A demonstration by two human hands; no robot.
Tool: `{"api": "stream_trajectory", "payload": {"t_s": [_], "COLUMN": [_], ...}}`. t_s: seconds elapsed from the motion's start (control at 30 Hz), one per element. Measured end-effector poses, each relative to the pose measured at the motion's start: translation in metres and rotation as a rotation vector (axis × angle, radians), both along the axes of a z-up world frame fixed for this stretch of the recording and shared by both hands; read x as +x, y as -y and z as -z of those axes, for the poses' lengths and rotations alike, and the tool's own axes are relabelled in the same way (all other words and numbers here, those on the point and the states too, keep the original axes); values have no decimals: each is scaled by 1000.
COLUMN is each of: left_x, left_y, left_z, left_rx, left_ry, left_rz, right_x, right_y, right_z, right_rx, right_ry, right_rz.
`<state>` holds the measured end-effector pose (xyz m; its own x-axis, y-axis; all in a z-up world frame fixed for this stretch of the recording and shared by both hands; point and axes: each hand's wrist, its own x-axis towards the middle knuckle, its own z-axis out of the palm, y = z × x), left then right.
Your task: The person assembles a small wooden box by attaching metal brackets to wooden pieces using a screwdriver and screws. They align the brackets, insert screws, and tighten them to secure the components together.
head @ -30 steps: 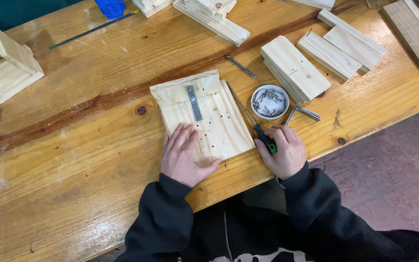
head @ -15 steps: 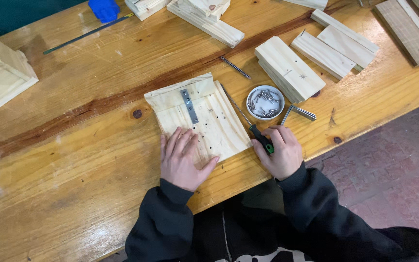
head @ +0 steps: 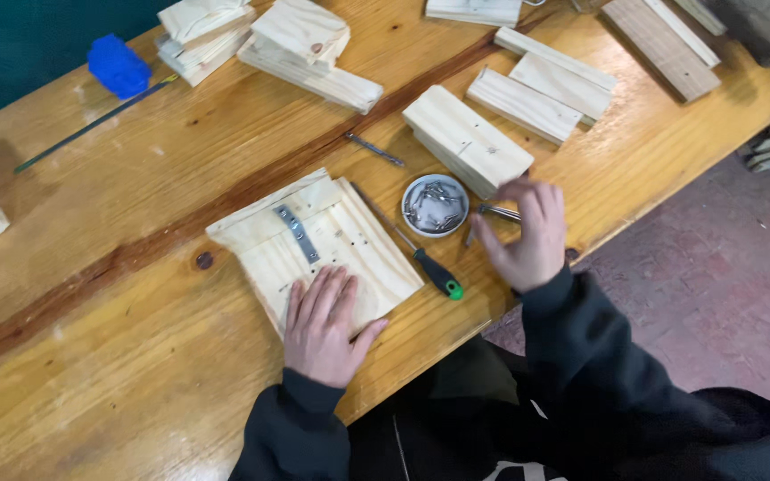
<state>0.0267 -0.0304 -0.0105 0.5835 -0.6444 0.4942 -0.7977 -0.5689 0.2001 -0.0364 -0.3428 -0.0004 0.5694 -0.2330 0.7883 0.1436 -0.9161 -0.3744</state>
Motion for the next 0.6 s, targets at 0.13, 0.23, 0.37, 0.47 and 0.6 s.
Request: {"api": "stream_trajectory", "payload": {"t_s": [0.13, 0.23, 0.37, 0.47, 0.6], "left_x": [4, 10, 12, 12, 11], "left_y": [-2, -4, -2, 2, 6], "left_z": [-5, -3, 0, -1, -3], "left_rx": [79, 95, 108, 101, 100], "left_ry": [67, 44, 45, 33, 32], "left_rz": [-37, -55, -88, -87, -77], "right_x": [22, 34, 37, 37, 30], "right_y": [40, 61, 63, 64, 61], "right_z": [-5, 9, 18, 20, 17], "right_rx": [-85, -72, 21, 93, 108], "right_ry": [-149, -299, -387, -342, -234], "right_rz": [129, 174, 162, 156, 138]}}
